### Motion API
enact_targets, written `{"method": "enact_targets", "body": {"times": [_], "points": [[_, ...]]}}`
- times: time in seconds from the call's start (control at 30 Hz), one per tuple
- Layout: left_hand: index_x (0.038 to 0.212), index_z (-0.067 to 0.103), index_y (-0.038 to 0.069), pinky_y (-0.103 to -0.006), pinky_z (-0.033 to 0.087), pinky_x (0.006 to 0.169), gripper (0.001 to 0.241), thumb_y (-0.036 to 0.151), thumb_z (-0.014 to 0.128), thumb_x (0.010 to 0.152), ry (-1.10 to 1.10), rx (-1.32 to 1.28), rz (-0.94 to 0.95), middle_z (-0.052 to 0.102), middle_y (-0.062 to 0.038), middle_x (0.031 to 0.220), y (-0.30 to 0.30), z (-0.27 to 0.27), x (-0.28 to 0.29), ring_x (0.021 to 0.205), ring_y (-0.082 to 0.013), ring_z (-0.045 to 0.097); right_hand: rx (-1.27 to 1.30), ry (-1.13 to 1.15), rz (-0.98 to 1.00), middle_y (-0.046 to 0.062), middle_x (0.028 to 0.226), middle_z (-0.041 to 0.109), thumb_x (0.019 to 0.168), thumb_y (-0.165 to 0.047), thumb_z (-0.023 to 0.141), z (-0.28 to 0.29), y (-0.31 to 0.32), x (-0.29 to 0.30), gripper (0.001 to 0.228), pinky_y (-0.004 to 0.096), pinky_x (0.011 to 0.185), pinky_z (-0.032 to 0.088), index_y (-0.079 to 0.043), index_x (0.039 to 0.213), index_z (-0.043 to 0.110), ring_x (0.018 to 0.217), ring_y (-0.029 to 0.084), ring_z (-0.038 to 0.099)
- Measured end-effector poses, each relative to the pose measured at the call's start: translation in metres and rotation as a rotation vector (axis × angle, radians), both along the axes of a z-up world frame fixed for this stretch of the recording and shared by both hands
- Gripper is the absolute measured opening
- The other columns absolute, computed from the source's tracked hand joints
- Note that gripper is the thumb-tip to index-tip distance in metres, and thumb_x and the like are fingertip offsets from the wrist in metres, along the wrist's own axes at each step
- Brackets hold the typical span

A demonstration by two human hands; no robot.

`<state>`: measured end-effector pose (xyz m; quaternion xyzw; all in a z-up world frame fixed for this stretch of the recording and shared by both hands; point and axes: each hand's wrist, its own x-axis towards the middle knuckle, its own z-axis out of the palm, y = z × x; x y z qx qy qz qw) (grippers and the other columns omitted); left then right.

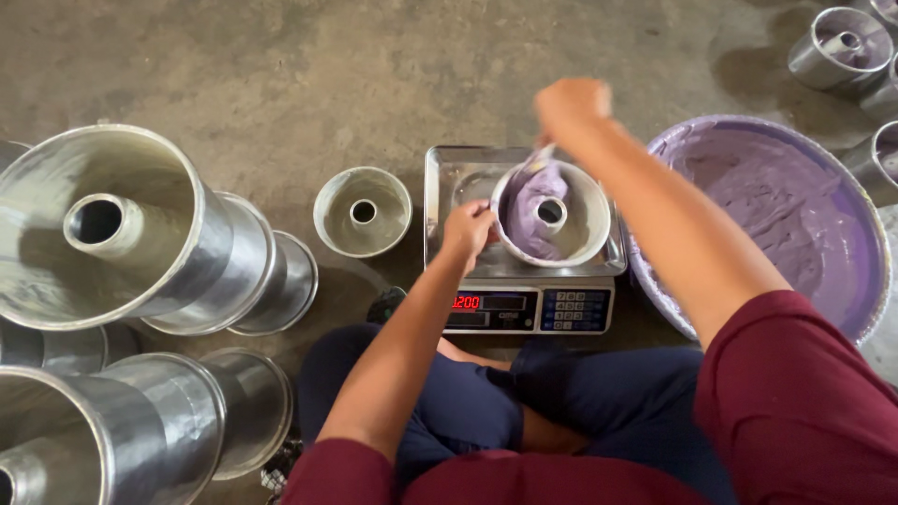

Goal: The person scoops purple batter from a large bowl and fills metal baking molds placed on a digital scale. They use a spatula to spread the batter evenly inside each mold, then stack the filled molds on top of others.

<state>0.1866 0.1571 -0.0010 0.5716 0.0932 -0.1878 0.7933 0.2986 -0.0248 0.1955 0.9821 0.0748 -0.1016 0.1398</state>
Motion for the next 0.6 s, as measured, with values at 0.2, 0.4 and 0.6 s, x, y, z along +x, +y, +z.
{"method": "enact_targets", "body": {"times": [0.2,0.4,0.6], "points": [[0.116,0.05,0.004,-0.0391,0.061,0.085,0.027,0.004,0.064,0.093,0.246,-0.203,0.081,0.064,-0.008,0.102,-0.016,0.016,-0.096,0.09,-0.0241,0.071,0.003,-0.034,-0.255,0.014,0.097,0.074,0.068,-0.054,0.093,0.043,-0.038,-0.03,0.054,0.044,0.069,0.055,-0.01,0.097,0.08,0.094,0.035,0.073],[0.112,0.068,0.0,-0.0353,0.058,0.073,0.025,0.015,0.057,0.096,0.124,0.139,-0.018,0.072,-0.007,0.094,0.022,0.003,0.013,0.083,-0.0205,0.068,0.082,-0.052,0.688,0.002,0.086,0.078,0.065,-0.041,0.083,0.045,0.037,-0.078,0.026,0.043,0.077,0.054,-0.023,0.083,0.083,0.089,0.026,0.073],[0.115,0.06,-0.009,-0.0351,0.063,0.066,0.032,0.005,0.07,0.088,0.036,0.109,-0.051,0.069,-0.019,0.1,0.017,-0.005,-0.01,0.083,-0.0293,0.071,0.131,-0.154,0.063,0.009,0.091,0.08,0.085,-0.024,0.075,0.007,0.013,-0.042,0.011,0.046,0.066,0.057,-0.018,0.083,0.084,0.084,0.03,0.077]]}}
